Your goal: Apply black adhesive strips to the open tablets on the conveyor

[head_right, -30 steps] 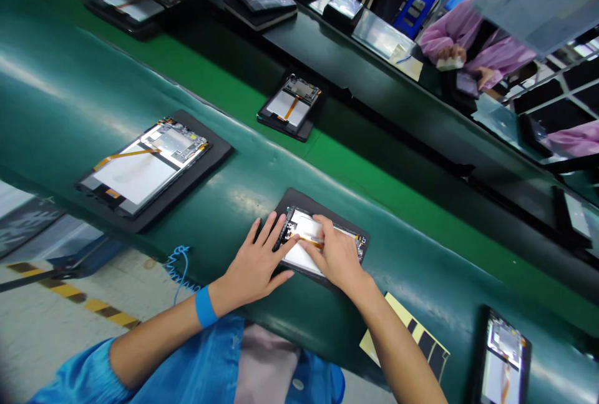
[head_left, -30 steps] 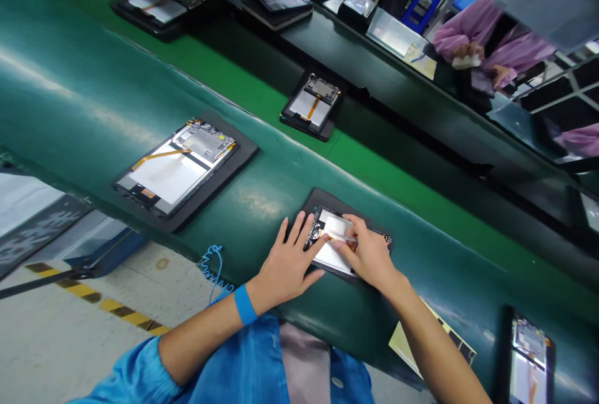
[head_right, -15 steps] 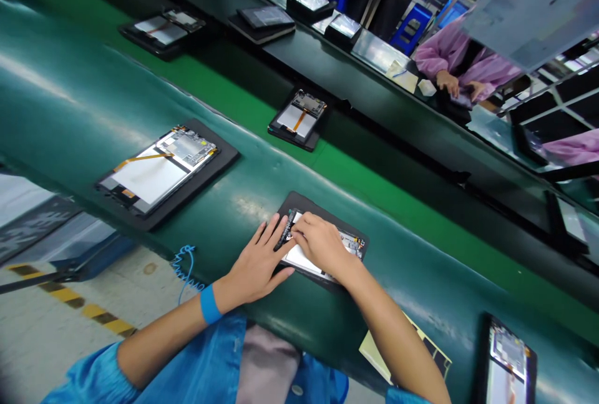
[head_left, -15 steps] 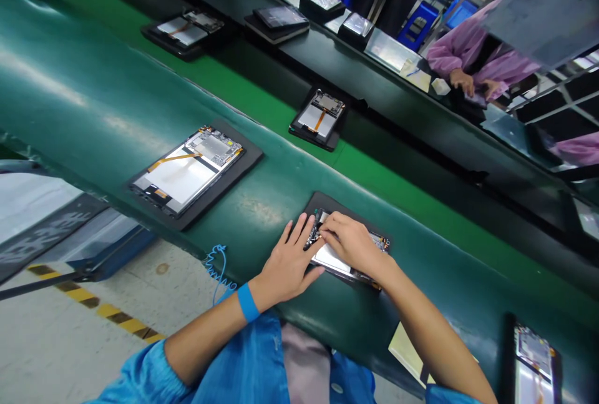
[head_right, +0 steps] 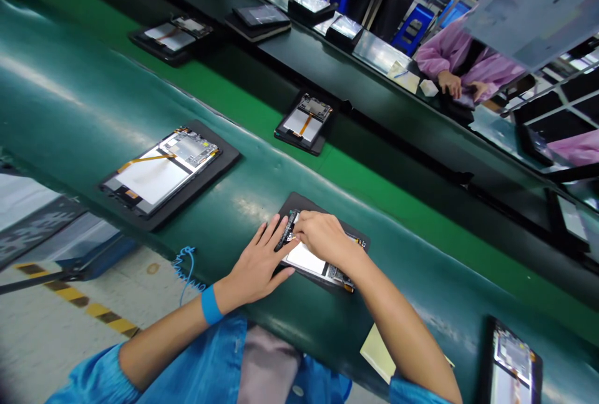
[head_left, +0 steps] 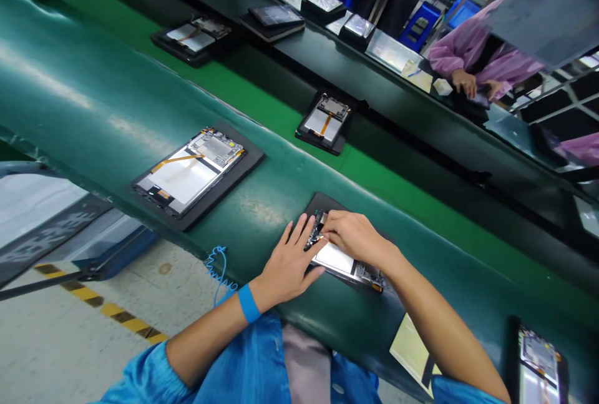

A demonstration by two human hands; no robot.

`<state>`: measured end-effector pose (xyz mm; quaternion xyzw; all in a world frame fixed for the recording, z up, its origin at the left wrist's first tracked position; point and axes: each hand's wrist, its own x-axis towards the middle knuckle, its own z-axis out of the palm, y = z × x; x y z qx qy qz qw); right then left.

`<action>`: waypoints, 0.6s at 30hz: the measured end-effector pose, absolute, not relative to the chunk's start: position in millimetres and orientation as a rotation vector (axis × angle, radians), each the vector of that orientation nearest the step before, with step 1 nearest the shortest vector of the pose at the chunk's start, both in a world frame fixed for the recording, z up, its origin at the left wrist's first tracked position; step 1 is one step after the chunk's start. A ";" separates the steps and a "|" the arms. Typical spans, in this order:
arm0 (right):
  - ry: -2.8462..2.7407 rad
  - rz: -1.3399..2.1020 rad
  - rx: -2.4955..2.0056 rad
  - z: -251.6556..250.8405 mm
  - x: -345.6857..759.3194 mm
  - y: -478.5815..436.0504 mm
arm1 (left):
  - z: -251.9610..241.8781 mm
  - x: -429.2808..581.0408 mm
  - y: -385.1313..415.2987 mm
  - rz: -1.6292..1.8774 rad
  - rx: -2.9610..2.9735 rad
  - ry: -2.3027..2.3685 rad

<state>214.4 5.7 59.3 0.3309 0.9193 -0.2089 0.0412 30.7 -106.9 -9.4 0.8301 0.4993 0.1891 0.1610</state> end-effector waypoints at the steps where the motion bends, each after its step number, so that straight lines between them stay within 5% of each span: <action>1: 2.818 -0.610 0.983 59.5 213.7 6.4 | -9.8 30.6 -107.1 0.540 2.372 1.426; 6: 2.903 -0.693 1.052 59.6 224.1 6.4 | -14.4 27.3 -106.5 0.542 2.404 1.406; 18: 2.624 -1.365 3.042 76.8 339.5 -1.5 | -52.8 15.3 -94.9 0.806 2.719 1.427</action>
